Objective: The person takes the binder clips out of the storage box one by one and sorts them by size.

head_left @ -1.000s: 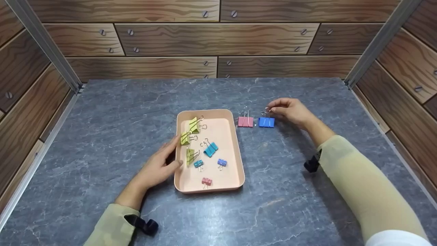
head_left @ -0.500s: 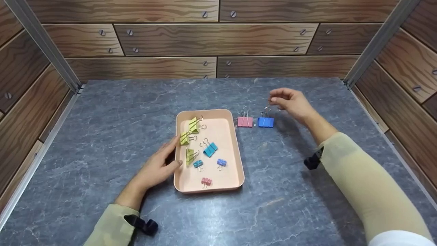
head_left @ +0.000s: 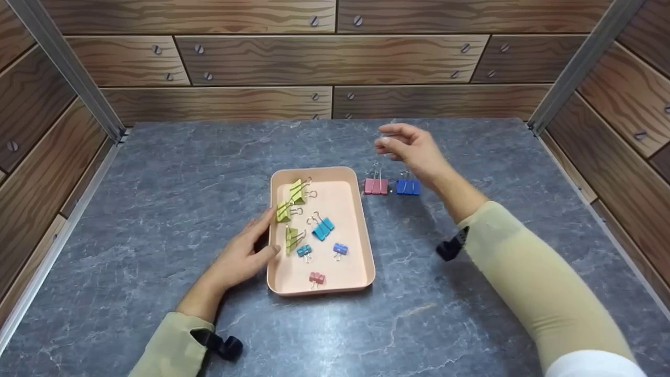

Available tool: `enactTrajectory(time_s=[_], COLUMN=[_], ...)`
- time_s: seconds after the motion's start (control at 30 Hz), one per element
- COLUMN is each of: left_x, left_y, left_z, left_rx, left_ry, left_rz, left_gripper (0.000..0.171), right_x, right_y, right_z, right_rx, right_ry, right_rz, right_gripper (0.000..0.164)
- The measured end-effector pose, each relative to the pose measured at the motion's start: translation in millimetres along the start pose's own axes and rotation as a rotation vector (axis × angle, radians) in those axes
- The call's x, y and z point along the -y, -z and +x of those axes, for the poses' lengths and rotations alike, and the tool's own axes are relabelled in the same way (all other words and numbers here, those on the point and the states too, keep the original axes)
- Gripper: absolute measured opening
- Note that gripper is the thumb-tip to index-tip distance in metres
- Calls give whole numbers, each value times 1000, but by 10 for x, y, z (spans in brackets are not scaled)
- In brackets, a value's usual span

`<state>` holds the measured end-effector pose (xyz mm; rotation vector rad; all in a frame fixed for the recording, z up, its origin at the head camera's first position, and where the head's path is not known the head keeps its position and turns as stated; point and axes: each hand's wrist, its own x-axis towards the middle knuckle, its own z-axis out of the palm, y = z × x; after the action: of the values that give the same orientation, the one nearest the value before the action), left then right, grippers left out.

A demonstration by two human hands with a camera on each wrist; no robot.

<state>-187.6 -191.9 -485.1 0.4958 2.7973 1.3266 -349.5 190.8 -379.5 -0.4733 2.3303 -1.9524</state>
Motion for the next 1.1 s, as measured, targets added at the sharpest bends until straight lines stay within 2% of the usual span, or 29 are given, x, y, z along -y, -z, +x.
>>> enactTrajectory(time_s=[0.43, 0.8, 1.1], left_x=[-1, 1, -5], left_y=[4, 4, 9], left_z=[0, -3, -1], left_rx=[7, 2, 6], left_ry=[9, 0, -7], left_rz=[1, -1, 9], left_gripper=[82, 82, 82], right_x=[-5, -60, -145], right_y=[-691, -1137, -1255], right_z=[55, 58, 60], right_rx=[72, 126, 170], right_ry=[-18, -74, -108], right_rz=[42, 144, 18], right_gripper=[35, 36, 39])
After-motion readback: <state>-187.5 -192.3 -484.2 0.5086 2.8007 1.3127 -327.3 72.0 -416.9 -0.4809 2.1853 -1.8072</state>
